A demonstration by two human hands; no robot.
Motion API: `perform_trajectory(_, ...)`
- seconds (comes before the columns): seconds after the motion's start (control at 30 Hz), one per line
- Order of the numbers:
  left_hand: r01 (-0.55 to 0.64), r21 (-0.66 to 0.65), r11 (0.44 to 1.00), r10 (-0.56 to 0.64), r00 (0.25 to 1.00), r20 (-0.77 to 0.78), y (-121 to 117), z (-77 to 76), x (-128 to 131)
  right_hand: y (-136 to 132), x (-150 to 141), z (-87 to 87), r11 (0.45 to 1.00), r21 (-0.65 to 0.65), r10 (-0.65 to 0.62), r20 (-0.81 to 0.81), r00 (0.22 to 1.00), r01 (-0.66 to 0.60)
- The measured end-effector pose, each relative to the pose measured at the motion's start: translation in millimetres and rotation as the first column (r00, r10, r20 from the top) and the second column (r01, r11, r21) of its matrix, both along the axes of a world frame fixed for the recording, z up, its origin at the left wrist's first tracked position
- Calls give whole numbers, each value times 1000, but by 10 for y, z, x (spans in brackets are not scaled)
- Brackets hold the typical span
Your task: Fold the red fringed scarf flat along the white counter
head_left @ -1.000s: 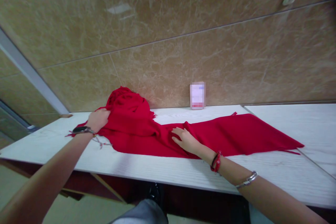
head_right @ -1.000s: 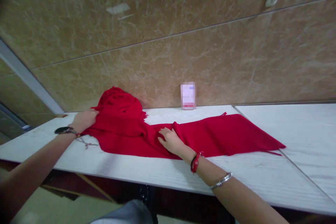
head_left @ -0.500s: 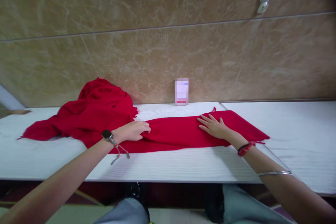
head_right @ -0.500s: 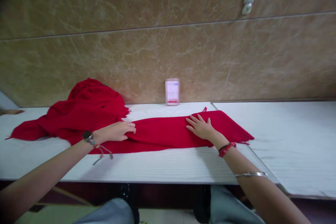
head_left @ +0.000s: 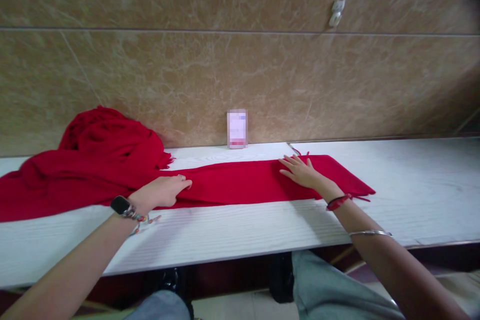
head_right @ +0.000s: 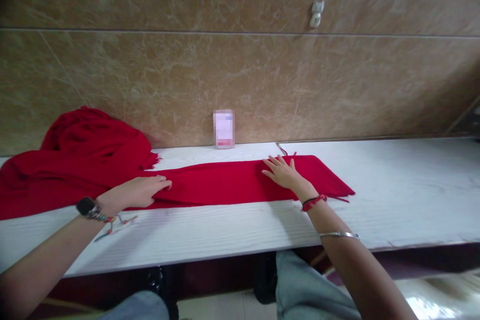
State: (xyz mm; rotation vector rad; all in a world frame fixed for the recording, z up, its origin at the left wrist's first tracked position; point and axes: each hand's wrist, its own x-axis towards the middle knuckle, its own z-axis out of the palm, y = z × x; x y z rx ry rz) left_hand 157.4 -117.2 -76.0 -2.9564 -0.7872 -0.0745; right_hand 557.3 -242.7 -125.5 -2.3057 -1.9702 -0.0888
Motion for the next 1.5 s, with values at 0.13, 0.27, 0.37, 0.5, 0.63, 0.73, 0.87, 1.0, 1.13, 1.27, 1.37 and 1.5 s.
perform_trajectory(0.13,65,-199,978,-111,967,-228,-169,157,272,42,-502,184,956,102,289,-150,945,-276)
perform_trajectory(0.27,71,-302,951,-136,970,-201,-269,166,606,14,-953,153,854,70,517,-205,831,-515)
perform_trajectory(0.37,66,-261,963,-67,998,7,-296,-19,761,-44,-1083,49,845,4,529,-164,833,-535)
perform_trajectory(0.5,-88,-222,971,77,995,-59,-289,-343,821,-79,-1054,19,853,-30,513,-140,847,-521)
perform_trajectory(0.63,-140,-269,953,105,985,-140,-229,-453,818,17,-971,78,902,-12,427,-127,895,-432)
perform_trajectory(0.73,-173,-259,950,140,980,-140,-170,-433,854,147,-940,77,934,11,356,-123,926,-358)
perform_trajectory(0.87,-150,-148,978,144,988,-49,-100,-458,981,295,-924,-16,929,-17,368,-63,928,-369)
perform_trajectory(1.0,-168,-134,977,166,986,-23,-57,-530,1083,338,-743,-110,922,-23,386,34,922,-386)
perform_trajectory(1.13,-195,-121,973,196,981,-6,-65,-545,1091,235,-192,-159,955,-51,296,136,946,-291)
perform_trajectory(1.27,-250,-122,961,253,967,12,-83,-535,1086,0,549,-197,996,-62,70,210,975,-58)
perform_trajectory(1.37,-312,-147,939,316,949,6,-86,-535,1093,-152,930,-198,995,-96,-15,222,975,37)
perform_trajectory(1.5,-327,-165,930,335,942,19,-91,-529,1086,-69,804,-74,987,3,-156,174,972,158)
